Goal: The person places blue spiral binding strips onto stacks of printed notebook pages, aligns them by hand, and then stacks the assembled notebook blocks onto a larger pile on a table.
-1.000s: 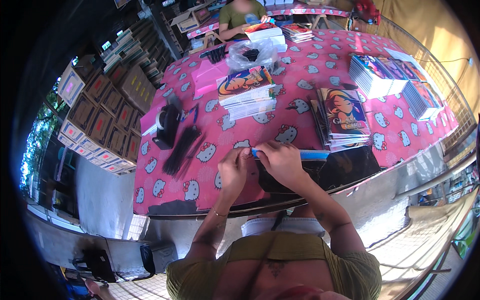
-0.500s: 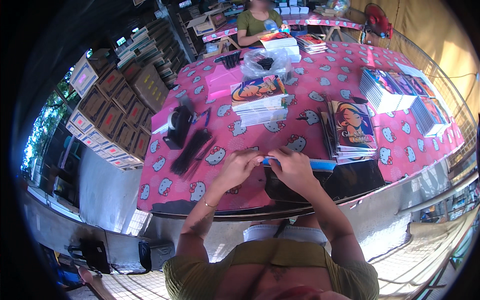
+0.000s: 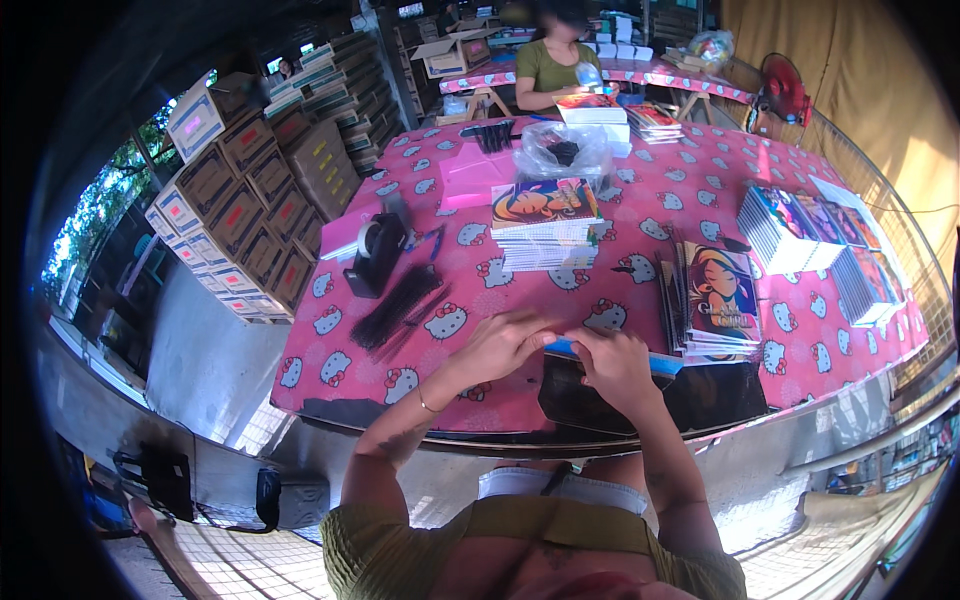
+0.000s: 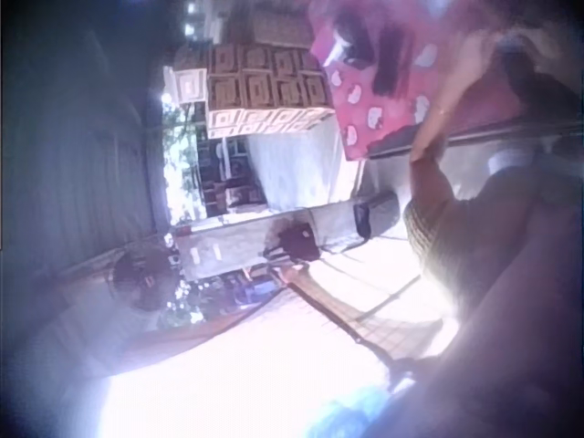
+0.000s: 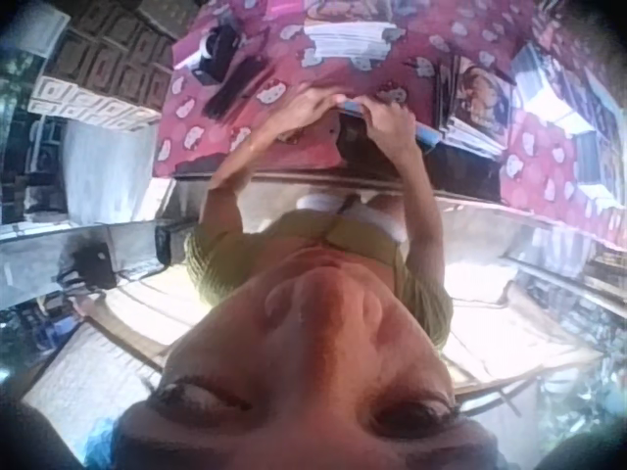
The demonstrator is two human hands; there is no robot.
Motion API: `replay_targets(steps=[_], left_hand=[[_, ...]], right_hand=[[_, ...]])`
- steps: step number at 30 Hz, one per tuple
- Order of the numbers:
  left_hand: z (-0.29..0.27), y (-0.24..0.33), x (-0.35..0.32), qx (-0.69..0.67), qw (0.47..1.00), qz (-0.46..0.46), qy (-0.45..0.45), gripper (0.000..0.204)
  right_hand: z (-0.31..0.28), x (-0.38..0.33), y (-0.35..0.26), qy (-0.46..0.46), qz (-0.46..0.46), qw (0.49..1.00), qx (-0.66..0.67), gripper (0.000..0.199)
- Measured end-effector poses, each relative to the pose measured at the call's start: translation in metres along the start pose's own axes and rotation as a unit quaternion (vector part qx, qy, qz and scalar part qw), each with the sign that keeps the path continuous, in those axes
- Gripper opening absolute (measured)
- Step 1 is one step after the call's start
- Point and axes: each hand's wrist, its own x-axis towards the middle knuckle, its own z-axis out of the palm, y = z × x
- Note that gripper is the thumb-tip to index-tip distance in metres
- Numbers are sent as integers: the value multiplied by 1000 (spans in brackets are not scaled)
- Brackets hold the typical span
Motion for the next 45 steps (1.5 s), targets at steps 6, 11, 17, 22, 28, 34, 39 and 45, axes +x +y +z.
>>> replay_targets(steps=[6,11,17,22,28,34,39,45], left_hand=[[3,11,4,3,1000,6,30,18],[10,5,5,40,999,-14,-4,21],[29,5,11,131,990,-40,-29,40],[77,24,-23,288,954,-76,41,89],[72,22,-4,328,939,-87,52,91],[97,30,-52,240,968,-63,29,88],[79,36,-3,321,947,-34,-2,87],[71,31,34,366,929,-30,32,88]], right_hand=[[-6,-6,6,-3,-7,1000,-14,17],[-5,-12,19,16,-13,1000,-20,15],[-5,-10,21,31,-13,999,-24,14],[-5,-11,16,0,29,999,-15,17],[-4,-13,26,6,-9,1000,-27,21],[-24,-27,32,21,2,997,-69,25],[-33,-34,43,-21,14,999,-43,25],[-30,-32,46,-41,34,998,-19,20]])
